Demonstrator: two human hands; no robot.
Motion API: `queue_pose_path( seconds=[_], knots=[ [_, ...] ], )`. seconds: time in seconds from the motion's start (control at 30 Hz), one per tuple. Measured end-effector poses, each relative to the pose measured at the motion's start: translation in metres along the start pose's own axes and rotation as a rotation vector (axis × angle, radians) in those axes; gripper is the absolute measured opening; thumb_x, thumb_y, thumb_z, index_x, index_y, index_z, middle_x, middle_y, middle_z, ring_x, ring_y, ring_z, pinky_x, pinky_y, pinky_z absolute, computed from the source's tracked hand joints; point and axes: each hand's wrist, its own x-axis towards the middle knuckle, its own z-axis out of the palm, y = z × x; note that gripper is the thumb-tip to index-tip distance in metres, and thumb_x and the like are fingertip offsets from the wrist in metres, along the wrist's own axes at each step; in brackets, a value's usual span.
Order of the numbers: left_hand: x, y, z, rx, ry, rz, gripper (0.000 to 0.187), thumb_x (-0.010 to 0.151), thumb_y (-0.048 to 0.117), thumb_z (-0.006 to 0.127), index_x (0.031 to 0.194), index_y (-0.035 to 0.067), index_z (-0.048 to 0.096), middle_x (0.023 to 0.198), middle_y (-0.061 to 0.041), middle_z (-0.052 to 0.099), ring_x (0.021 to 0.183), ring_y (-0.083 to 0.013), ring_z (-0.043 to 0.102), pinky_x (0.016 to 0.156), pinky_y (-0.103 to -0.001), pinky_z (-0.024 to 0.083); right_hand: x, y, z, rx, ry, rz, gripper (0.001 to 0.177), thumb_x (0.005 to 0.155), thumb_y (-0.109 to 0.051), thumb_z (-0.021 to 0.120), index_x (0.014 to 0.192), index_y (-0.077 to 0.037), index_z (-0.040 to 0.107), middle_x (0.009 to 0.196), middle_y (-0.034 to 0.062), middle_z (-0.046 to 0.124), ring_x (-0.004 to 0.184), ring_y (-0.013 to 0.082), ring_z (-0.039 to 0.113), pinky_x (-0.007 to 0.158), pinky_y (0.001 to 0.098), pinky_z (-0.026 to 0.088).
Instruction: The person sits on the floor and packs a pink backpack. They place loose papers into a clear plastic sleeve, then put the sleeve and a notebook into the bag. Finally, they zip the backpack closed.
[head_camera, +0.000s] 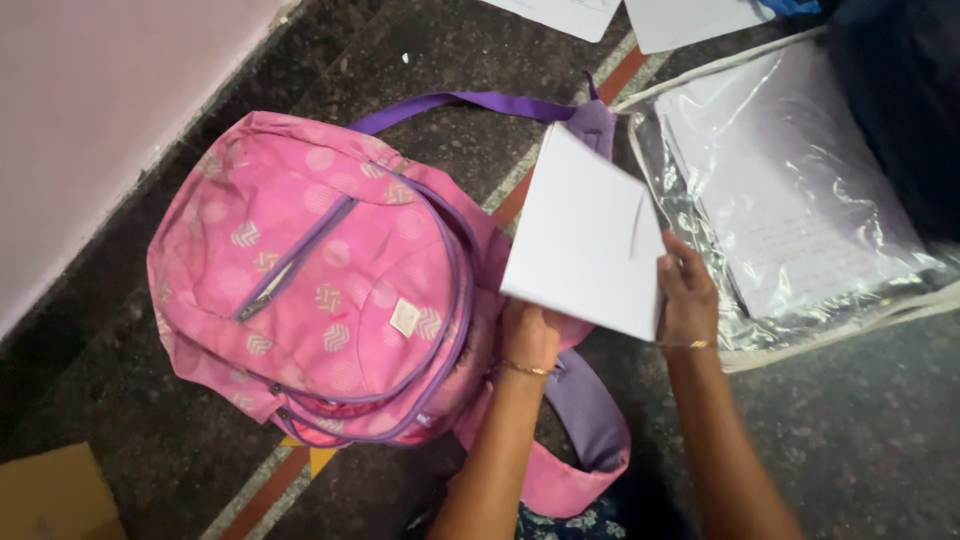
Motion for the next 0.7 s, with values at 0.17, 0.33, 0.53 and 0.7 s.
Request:
queue_pose_path(
  seconds=[0.17,0.33,0.53,0.7],
  knots=[
    [-0.032,-0.004,0.027,-0.206,-0.214,-0.020,0.098,0.095,0.072,0.053,0.160,0.002,0.030,0.154,-0.011,0.045,0.136,-0.0224,0.049,0.111,-0.041,0.044,-0.047,-0.002,-0.008,-0.602,0.087,-0.444,0.032,0.105,-0.009,0.062,0.135,0.002,0.066,0.127,0.0127,0.071,0.111,0.0182,0.065,0.098,0.0279,0.051],
    [-0.057,0.037,0.069,0.553,-0.397,0.431,0.114,0.088,0.081,0.052,0.167,0.005,0.019,0.169,-0.005,0.032,0.156,-0.0138,0.033,0.128,-0.033,0.028,-0.067,-0.003,-0.007,-0.604,0.124,-0.546,0.030,0.107,-0.010,0.059,0.135,0.001,0.062,0.134,0.0145,0.067,0.118,0.0190,0.065,0.102,0.0286,0.050],
    [-0.051,0.025,0.050,0.962,-0.208,0.052,0.054,0.091,0.026,0.082,0.132,-0.006,0.064,0.122,-0.014,0.072,0.109,-0.0232,0.068,0.099,-0.034,0.054,-0.070,-0.002,0.008,-0.624,0.112,-0.548,0.038,0.108,-0.017,0.059,0.144,-0.002,0.059,0.143,0.0154,0.062,0.127,0.0250,0.061,0.109,0.0348,0.048],
    [-0.032,0.019,0.040,0.276,-0.047,0.078,0.044,0.100,0.018,0.071,0.135,-0.007,0.060,0.126,-0.009,0.065,0.114,-0.0172,0.059,0.098,-0.032,0.048,-0.061,-0.009,0.030,-1.086,-0.037,-0.878,0.067,0.092,-0.027,0.073,0.148,0.003,0.051,0.149,0.0312,0.043,0.132,0.0449,0.049,0.108,0.0459,0.042]
  ],
)
